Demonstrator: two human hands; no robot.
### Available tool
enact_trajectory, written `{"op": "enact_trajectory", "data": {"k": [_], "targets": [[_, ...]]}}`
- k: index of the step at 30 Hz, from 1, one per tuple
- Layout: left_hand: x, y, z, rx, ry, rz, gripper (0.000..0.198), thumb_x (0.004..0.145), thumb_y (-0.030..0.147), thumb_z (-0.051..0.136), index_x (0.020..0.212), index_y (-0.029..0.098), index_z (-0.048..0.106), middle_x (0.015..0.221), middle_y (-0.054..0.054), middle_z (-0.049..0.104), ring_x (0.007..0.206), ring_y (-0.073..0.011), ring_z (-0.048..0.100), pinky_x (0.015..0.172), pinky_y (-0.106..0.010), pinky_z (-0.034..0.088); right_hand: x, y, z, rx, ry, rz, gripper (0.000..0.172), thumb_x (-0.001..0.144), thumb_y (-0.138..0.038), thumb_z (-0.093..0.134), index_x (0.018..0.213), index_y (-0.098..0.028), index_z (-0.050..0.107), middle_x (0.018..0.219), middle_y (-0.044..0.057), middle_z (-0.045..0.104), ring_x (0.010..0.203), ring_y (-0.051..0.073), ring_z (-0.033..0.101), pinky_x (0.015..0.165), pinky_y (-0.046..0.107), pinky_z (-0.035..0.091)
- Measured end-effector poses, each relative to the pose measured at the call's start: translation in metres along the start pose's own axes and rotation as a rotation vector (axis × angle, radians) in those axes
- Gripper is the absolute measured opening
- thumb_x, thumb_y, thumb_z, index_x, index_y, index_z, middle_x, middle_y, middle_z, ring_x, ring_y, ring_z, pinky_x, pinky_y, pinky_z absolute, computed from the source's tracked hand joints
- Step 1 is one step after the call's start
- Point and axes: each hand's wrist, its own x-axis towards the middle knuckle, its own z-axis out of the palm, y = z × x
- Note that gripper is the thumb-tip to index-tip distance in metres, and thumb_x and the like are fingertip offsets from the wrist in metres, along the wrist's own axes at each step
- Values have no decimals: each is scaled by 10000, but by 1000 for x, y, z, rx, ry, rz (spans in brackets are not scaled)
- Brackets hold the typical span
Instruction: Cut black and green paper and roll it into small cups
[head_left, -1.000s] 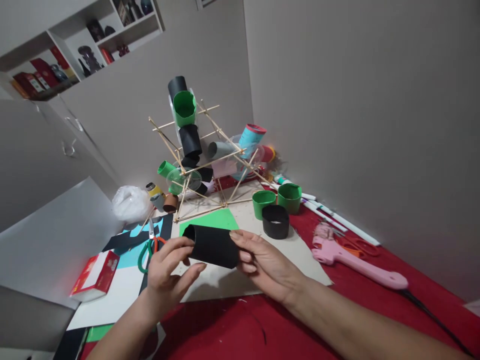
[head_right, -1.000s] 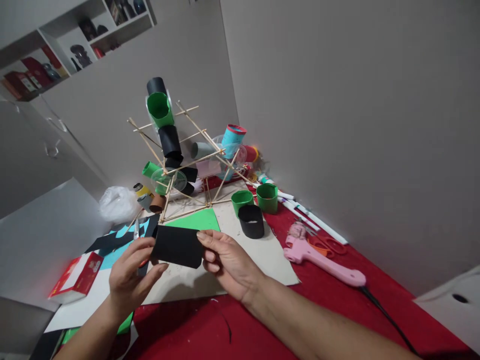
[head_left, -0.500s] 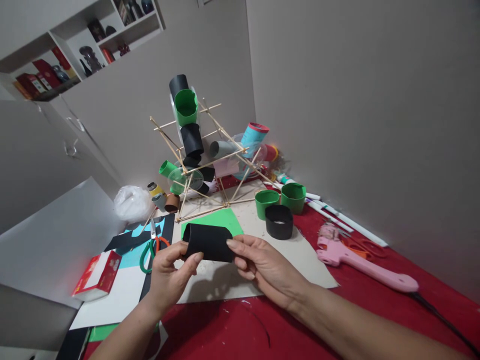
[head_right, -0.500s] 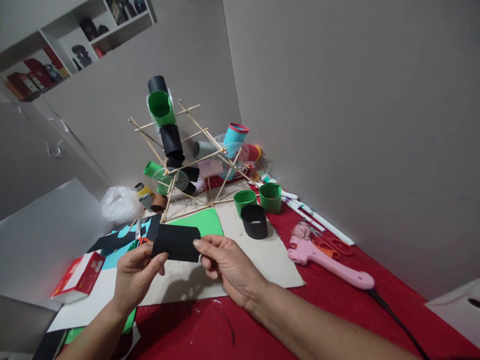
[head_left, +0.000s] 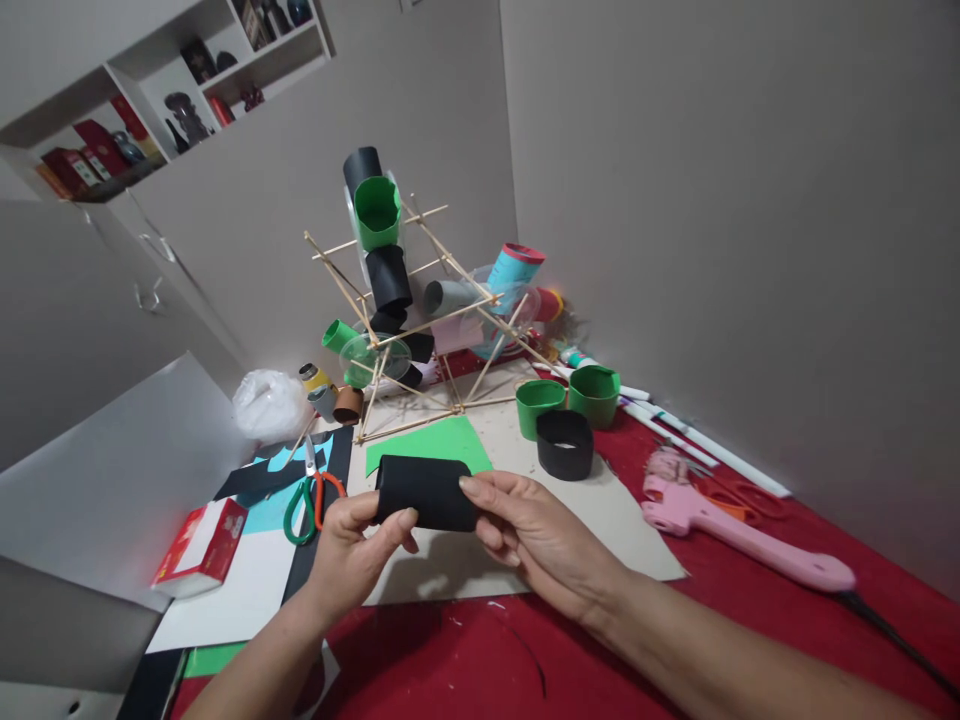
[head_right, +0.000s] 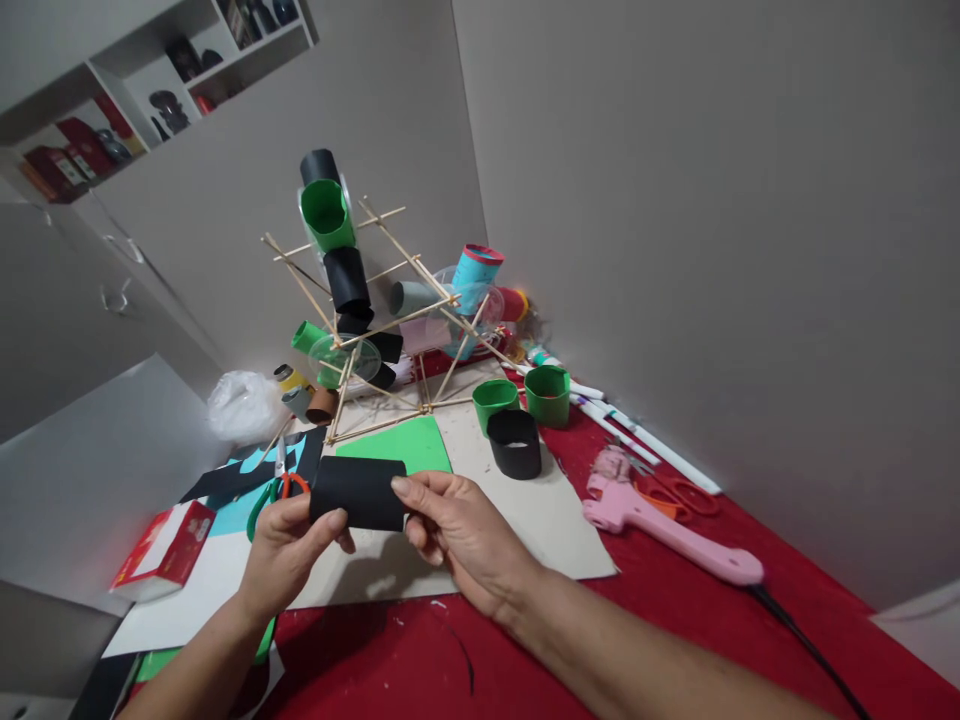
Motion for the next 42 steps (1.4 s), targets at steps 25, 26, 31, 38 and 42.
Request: {"op": "enact_trajectory", "data": {"k": [25,26,31,38,42], "targets": [[6,10,-8,-368,25,-220,289,867,405,667,998,159,747,515,28,634,405,-84,596,505,-184,448,0,6,1,-168,64,-200,419,584,-486,882,709,-129,702,428,-14,594,369,48,456,340,126,312],[7,9,-9,-369,26,-214,272,878,393,658,987,161,748,516,26,640,415,-82,600,515,-181,448,0,6,1,-164,57,-192,418,590,-482,882,733,-129,711,443,-15,600,382,49,463,345,125,317],[6,8,-12,-368,-9,-200,247,873,382,672,896,145,738,546,5,669,479,-102,639,553,-194,468,2,6,-2,-119,77,-207,388,592,-446,892,778,-145,734,469,-42,570,432,53,465,357,123,318],[4,4,-7,-386,5,-207,298,882,429,649,818,145,709,558,-19,695,549,-140,673,600,-221,486,1,10,-3,-266,64,-208,382,560,-456,900,683,-138,727,476,-30,581,434,57,460,389,143,347],[4,9,-11,-300,-53,-167,355,875,445,646,738,132,741,659,-79,744,621,-161,672,649,-246,502,-1,7,-1,-168,30,-161,418,601,-510,867,726,-136,728,500,-20,595,436,58,459,386,142,344]]}}
